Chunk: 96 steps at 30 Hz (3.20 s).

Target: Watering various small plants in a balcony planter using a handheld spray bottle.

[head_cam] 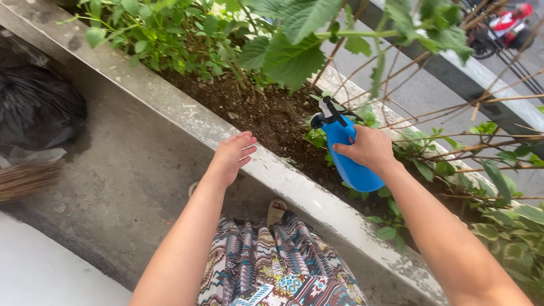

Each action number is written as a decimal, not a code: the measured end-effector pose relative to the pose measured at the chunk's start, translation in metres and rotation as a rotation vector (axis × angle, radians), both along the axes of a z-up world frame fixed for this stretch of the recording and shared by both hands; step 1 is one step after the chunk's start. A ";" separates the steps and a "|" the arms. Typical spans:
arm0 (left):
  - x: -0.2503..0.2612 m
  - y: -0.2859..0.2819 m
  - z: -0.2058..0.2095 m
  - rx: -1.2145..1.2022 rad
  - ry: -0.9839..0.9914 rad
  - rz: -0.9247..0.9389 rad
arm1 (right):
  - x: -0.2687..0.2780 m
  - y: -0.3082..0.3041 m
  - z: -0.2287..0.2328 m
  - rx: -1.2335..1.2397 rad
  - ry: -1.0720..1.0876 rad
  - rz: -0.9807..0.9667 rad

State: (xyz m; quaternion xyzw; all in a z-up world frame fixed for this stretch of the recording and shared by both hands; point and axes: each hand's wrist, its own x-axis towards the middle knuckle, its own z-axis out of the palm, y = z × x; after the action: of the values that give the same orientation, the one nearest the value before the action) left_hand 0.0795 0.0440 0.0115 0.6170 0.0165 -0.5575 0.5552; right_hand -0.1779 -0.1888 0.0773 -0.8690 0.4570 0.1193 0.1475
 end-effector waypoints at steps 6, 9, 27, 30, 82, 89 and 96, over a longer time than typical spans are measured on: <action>0.071 0.027 0.002 0.006 -0.008 0.023 | 0.071 0.026 -0.004 -0.006 -0.076 0.054; 0.111 0.041 -0.003 0.010 0.000 0.028 | 0.110 0.041 0.000 -0.011 -0.118 0.064; 0.291 0.085 0.030 -0.030 -0.084 -0.052 | 0.256 0.095 0.044 0.001 -0.215 -0.162; 0.302 0.084 0.032 -0.045 -0.069 -0.046 | 0.278 0.098 0.052 0.016 -0.257 -0.163; 0.449 -0.083 0.003 -0.313 -0.351 -0.510 | 0.457 0.026 0.126 0.182 -0.456 -0.219; 0.470 -0.044 0.031 -0.108 -0.113 -0.618 | 0.510 0.066 0.138 0.611 -0.594 -0.574; 0.552 -0.010 0.035 -0.175 -0.354 -0.538 | 0.602 0.128 0.099 0.897 -0.845 -0.792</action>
State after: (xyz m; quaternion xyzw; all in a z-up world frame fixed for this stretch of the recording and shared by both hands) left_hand 0.6313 0.0344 0.0469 0.6363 -0.2917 -0.5678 0.4332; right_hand 0.4245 -0.0612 0.1763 -0.4666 0.5483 -0.1128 0.6848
